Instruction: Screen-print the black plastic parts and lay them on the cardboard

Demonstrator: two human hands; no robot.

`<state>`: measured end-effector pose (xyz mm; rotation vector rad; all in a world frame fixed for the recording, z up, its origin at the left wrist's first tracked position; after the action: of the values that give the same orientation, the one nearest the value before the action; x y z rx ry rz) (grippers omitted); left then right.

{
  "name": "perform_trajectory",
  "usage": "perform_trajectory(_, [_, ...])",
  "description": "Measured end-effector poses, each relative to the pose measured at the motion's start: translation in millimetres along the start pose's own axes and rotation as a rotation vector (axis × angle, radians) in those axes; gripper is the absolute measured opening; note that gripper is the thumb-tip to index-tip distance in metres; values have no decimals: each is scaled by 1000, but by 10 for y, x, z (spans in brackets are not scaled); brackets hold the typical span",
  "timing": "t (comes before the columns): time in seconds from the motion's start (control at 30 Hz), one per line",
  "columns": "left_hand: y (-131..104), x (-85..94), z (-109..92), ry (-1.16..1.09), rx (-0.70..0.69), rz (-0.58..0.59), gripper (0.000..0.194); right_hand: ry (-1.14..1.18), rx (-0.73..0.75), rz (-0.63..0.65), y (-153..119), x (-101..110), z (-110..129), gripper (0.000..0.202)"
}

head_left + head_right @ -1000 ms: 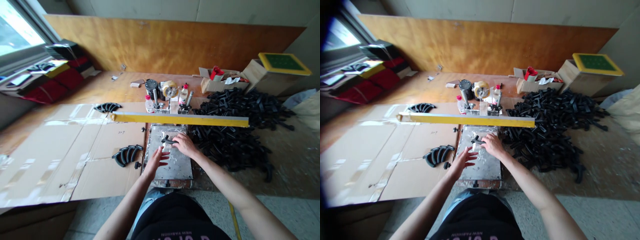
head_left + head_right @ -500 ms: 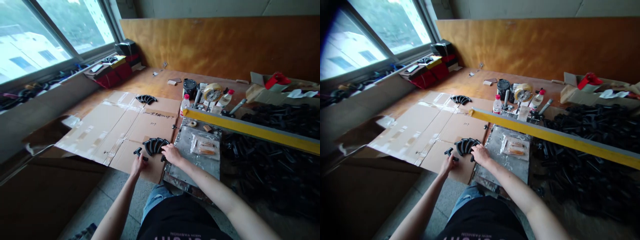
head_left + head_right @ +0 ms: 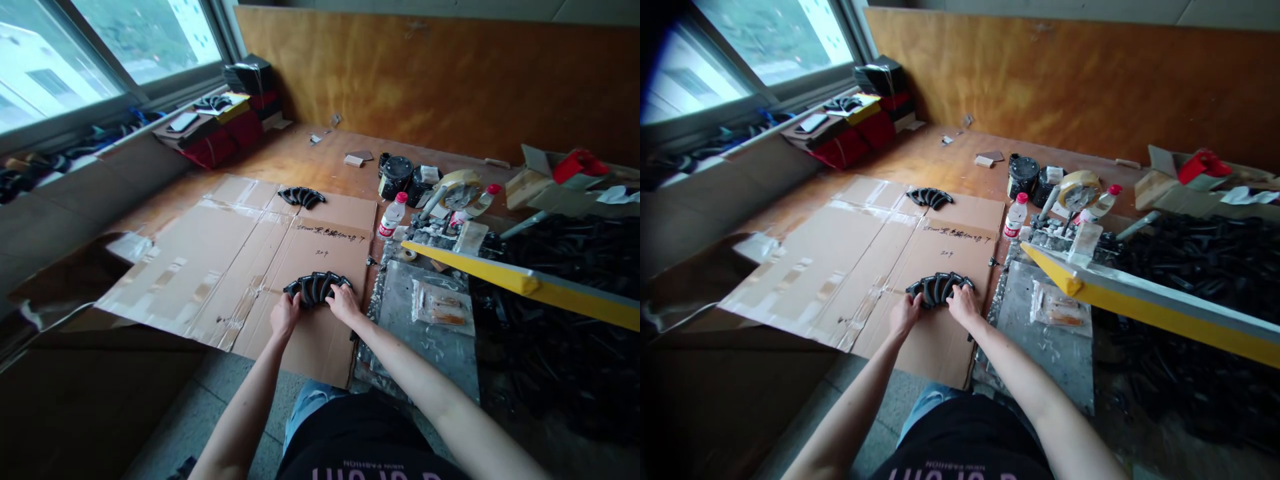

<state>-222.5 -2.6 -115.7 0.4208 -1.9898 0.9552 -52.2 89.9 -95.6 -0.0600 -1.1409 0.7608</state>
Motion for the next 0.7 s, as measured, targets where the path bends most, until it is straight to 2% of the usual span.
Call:
perform_trajectory(0.07, [-71,-2,-2,2,-61,-65,45,29,-1,-2,5,-5,-17,43])
perform_trajectory(0.17, [-225,-94,-61,8,-303,-131,37,59,-4,-3,-12,-15,-62,42])
perform_trajectory(0.23, [-274,-152,-112,30,-415,-151,35,64,-10,-6,-18,-17,-75,42])
perform_trajectory(0.33, [-208,-155,-161,96,-402,-160,35,65,-20,-13,-16,-2,-63,40])
perform_trajectory(0.5, [-14,-46,-185,175,-438,-152,35,71,-28,-19,-36,20,-20,39])
perform_trajectory(0.7, [35,-23,-191,242,-504,-134,38,81,-61,-26,-56,-14,66,38])
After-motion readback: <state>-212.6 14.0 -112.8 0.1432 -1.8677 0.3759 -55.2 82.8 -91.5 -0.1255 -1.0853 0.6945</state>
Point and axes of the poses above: each hand's wrist, its own y-axis towards the middle knuckle, its own x-axis out of the back of the hand, z = x × y, the point moved 2 cm from there along y, towards the middle knuckle, and after that the axes turned 8 degrees about z, right-handed, at the moved point
